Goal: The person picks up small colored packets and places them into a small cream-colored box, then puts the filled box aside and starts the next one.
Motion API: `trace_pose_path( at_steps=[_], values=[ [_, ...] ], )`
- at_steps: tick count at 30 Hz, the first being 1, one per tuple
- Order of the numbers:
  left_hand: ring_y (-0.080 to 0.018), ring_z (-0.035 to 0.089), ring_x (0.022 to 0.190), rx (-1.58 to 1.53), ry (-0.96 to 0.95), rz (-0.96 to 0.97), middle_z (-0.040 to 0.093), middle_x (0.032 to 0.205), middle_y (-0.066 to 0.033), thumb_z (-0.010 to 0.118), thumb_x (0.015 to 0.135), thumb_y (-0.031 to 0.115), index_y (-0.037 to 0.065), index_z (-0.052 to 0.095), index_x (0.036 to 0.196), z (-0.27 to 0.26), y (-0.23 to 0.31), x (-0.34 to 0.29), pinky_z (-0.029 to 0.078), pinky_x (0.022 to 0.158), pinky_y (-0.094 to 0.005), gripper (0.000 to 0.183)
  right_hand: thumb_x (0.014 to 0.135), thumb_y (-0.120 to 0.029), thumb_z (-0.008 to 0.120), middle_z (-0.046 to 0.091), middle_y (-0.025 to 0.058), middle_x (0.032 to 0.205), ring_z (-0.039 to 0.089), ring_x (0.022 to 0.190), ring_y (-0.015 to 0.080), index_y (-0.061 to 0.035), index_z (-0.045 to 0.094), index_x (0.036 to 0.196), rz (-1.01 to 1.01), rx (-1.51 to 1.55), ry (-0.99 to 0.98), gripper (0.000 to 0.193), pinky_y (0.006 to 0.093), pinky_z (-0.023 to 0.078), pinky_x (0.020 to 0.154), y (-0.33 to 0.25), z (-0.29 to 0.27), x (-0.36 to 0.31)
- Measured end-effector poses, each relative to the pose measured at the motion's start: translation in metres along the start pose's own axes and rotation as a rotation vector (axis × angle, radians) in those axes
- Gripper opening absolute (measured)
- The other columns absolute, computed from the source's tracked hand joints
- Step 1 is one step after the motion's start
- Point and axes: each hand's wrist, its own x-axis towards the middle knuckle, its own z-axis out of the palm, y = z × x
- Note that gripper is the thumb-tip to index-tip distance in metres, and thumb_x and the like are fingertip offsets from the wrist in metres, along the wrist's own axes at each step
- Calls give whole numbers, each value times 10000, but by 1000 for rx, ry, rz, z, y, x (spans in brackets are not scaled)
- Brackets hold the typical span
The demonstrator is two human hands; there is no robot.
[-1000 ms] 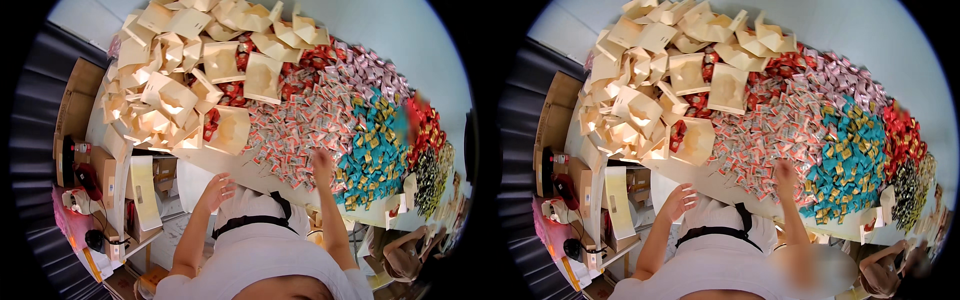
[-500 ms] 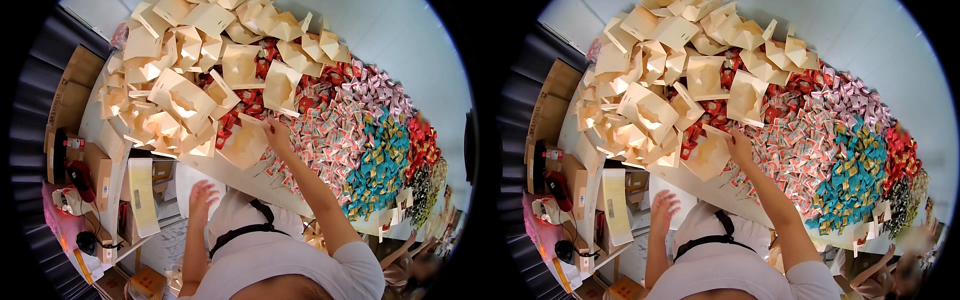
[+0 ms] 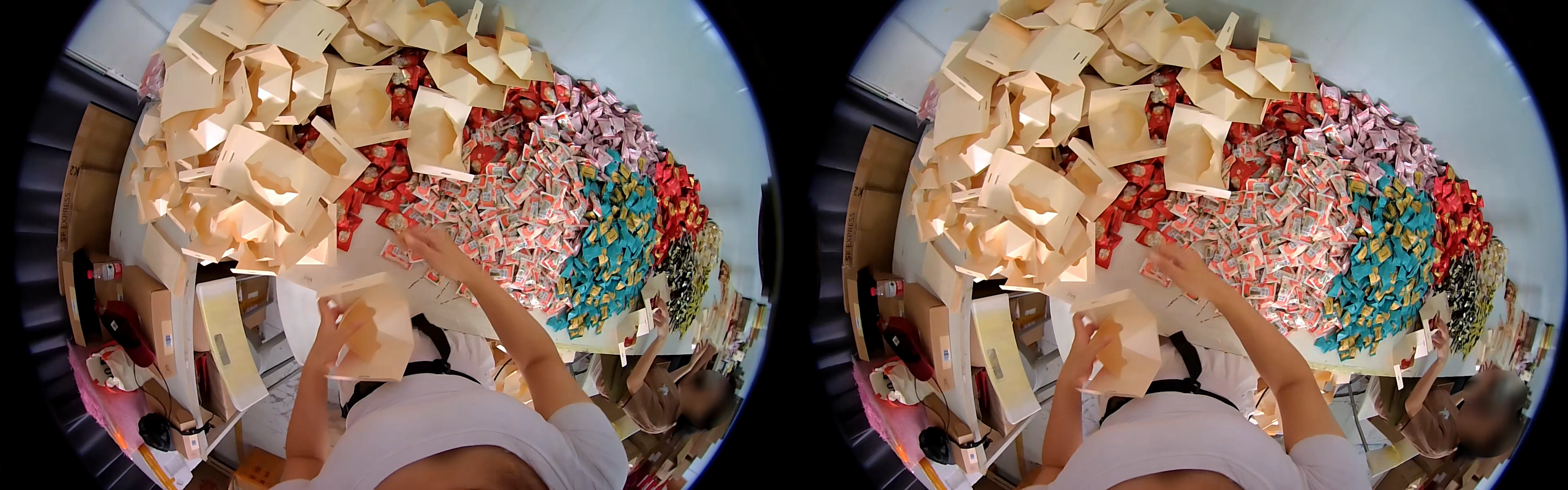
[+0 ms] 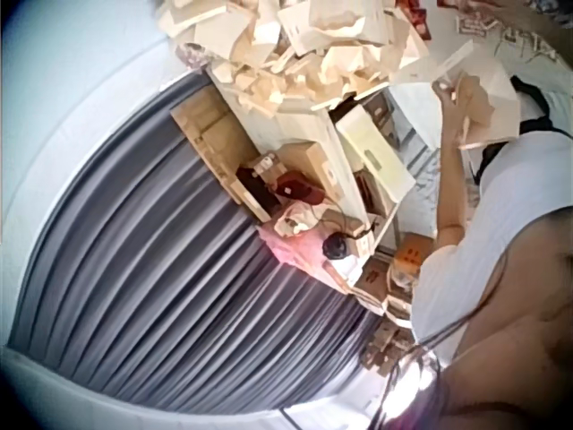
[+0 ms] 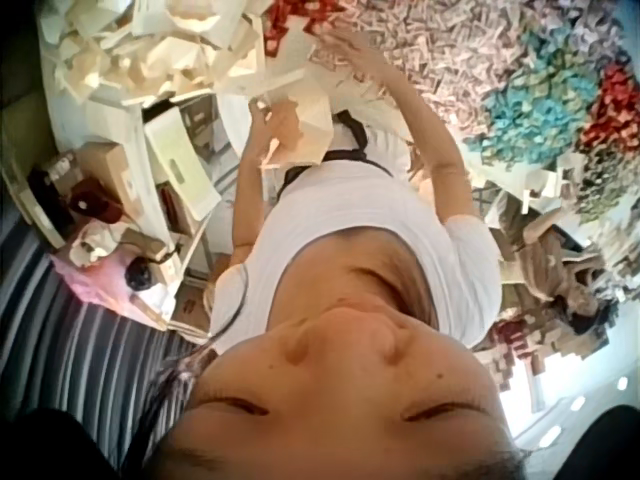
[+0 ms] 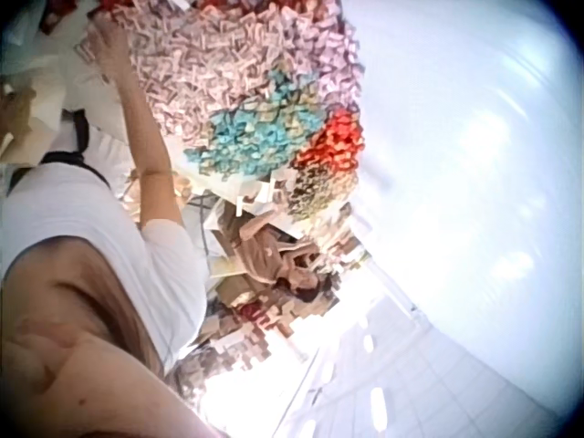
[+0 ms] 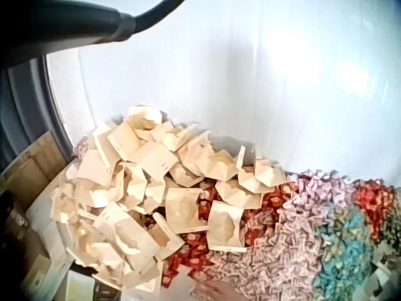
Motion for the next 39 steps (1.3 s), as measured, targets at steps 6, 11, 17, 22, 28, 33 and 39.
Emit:
trace_pose_path(
  at_steps=[6, 11, 17, 22, 28, 33, 39],
  values=[
    [-248, 492, 1058, -367, 59, -32, 422, 1187, -143, 533, 751, 25, 176, 144, 1275, -16, -39, -23, 462, 811, -339, 670, 725, -88, 558, 503, 191, 1041, 494, 998, 362, -45, 528, 1051, -105, -1129, 418, 330, 438, 433, 802, 67, 14, 104],
    [-235, 504, 1049, -348, 28, -48, 432, 1207, -124, 531, 732, 28, 207, 106, 1333, -2, -36, -39, 477, 766, -343, 757, 661, -120, 645, 473, 170, 1099, 467, 1033, 361, -109, 526, 1066, 104, -1298, 325, 422, 586, 398, 753, 57, 0, 98],
    [-233, 529, 1006, -214, -92, -57, 426, 1216, -125, 579, 729, 57, 214, 80, 1357, -13, -25, -41, 504, 711, -352, 818, 623, -201, 715, 457, 139, 1120, 447, 1081, 367, -166, 510, 1096, 212, -1167, 43, 517, 564, 398, 809, 45, -20, 81],
    [-226, 537, 1002, -226, -79, -61, 436, 1220, -108, 598, 733, 106, 226, 70, 1370, -7, -25, -38, 505, 695, -344, 836, 613, -200, 705, 460, 139, 1086, 462, 1061, 343, -152, 514, 1071, -1, -1005, -85, 499, 448, 406, 889, 51, -38, 80],
    [-234, 539, 997, -238, -109, -64, 442, 1215, -107, 583, 735, 106, 220, 45, 1372, 2, -18, -31, 506, 711, -351, 843, 619, -166, 659, 477, 144, 1035, 499, 976, 330, -110, 495, 1084, -266, -1111, 36, 496, 394, 417, 860, 75, -35, 68],
    [-223, 541, 994, -234, -110, -64, 458, 1204, -104, 568, 747, 102, 222, 57, 1362, 5, -22, -23, 504, 659, -329, 809, 657, -159, 603, 503, 133, 967, 531, 887, 318, -98, 458, 1114, -285, -1041, 78, 484, 403, 438, 771, 58, -29, 64],
    [-231, 531, 1014, -257, -169, -151, 426, 1246, -87, 509, 775, 37, 245, 75, 1342, 16, -24, -1, 517, 659, -364, 744, 683, -111, 652, 476, 89, 919, 519, 783, 176, -107, 429, 1096, -164, -236, 480, 469, 323, 440, 637, 13, -19, 18]
  ],
)
